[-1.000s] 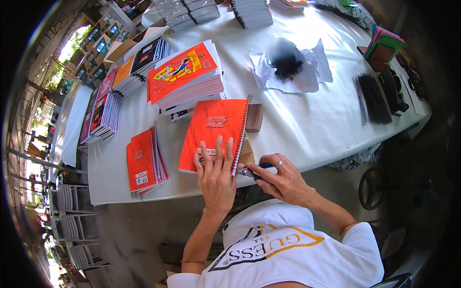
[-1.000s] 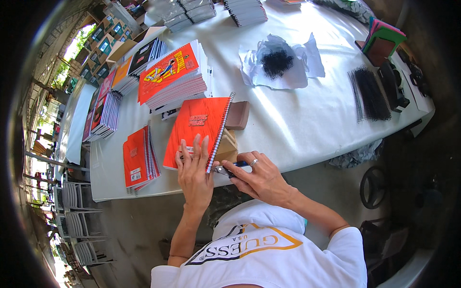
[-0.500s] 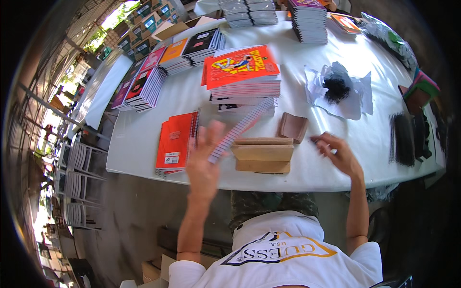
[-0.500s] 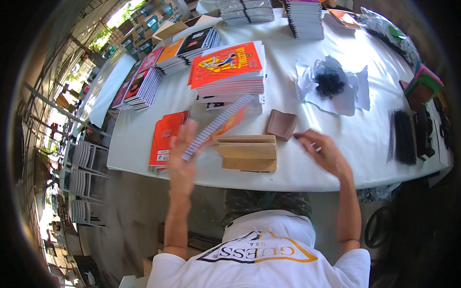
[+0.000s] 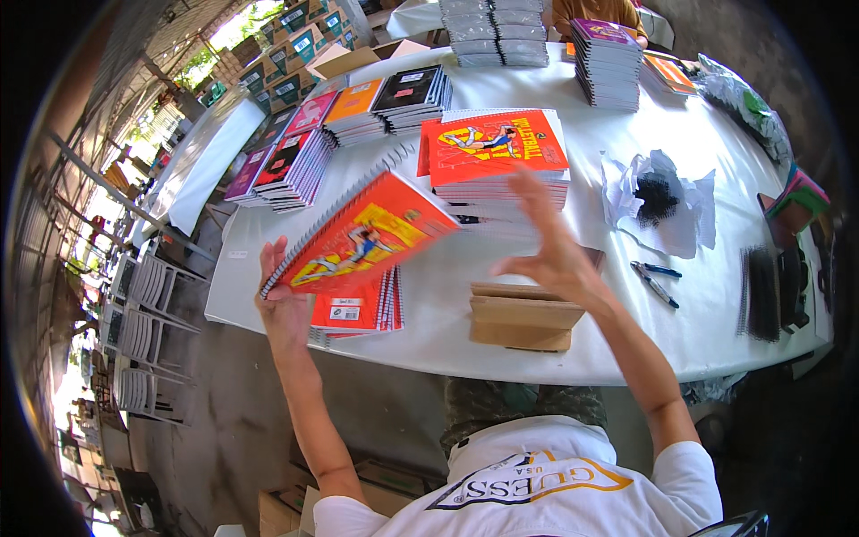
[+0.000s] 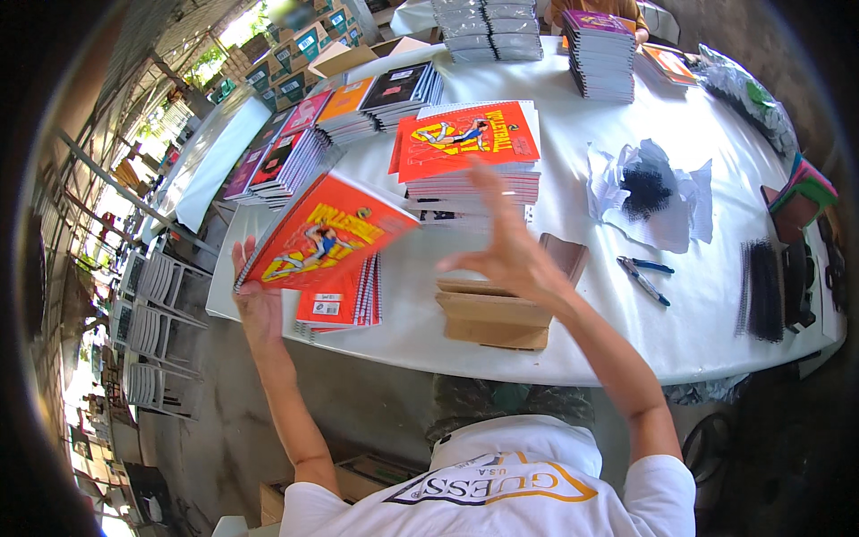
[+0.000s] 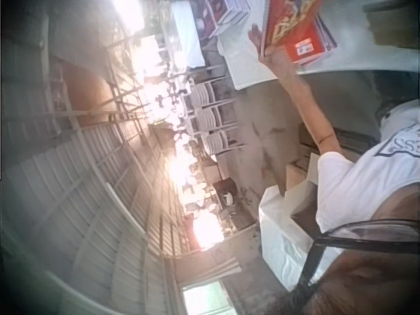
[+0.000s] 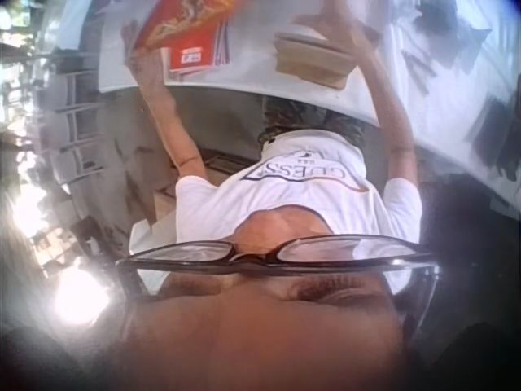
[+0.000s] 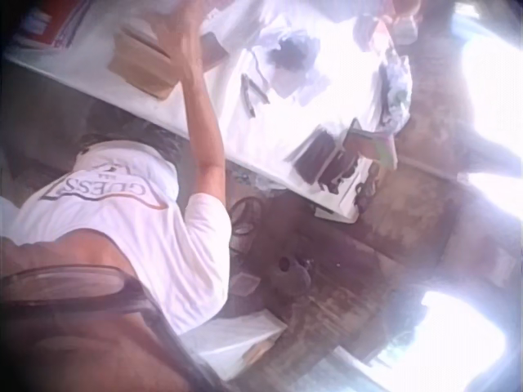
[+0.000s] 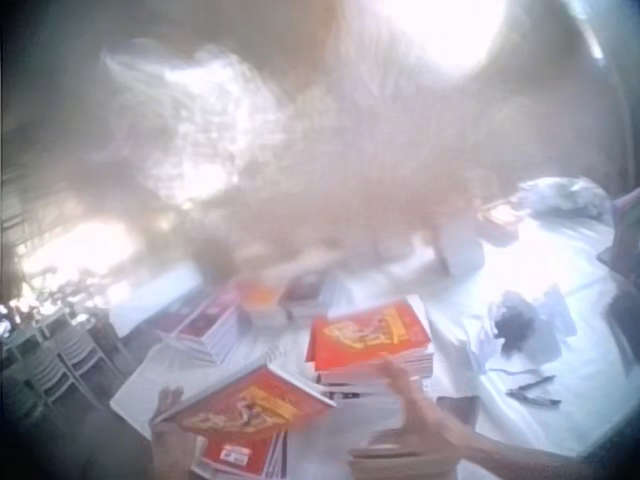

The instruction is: The person binds notebooks by threading metal spiral coils through the pre-punched holes by hand, trimming the excess wire with pliers, and stacking the completed notebooks on a table.

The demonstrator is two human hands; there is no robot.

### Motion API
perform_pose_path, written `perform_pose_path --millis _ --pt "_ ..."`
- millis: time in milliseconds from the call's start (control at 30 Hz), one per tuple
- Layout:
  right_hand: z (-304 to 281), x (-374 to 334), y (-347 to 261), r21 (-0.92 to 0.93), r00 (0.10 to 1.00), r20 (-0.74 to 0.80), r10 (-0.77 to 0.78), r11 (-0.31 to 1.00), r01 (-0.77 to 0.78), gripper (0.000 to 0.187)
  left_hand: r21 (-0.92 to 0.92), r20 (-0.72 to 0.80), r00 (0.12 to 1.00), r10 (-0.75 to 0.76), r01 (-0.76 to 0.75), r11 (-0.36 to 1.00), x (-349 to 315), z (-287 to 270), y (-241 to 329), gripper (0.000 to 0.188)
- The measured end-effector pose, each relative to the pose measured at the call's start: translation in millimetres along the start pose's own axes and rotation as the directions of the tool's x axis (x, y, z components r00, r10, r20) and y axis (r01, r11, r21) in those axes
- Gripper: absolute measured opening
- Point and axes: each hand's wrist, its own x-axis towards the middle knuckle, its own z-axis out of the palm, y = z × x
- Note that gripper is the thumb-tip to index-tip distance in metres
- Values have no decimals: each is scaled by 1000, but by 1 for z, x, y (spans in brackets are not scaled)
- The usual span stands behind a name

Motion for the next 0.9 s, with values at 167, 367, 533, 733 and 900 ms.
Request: perform_pose_path --millis 167,367,533,733,900 --pt "61 29 -22 155 818 544 186 936 -316 61 -359 -64 996 -58 31 933 1 -16 -38 86" --pt "155 38 -12 -102 869 344 -355 906 410 54 -126 108 893 -437 448 885 45 -75 -49 57" --pt "147 35 -7 -140 809 531 -251 916 375 45 434 -15 751 -660 599 673 10 -125 -90 60" --pt "-56 131 92 -900 942 -210 -261 427 -83 62 667 -119 841 -529 462 584 6 -106 -118 66" --pt "-93 139 117 -571 751 -240 616 536 -622 59 876 -88 992 -86 118 468 35 -56 -96 62"
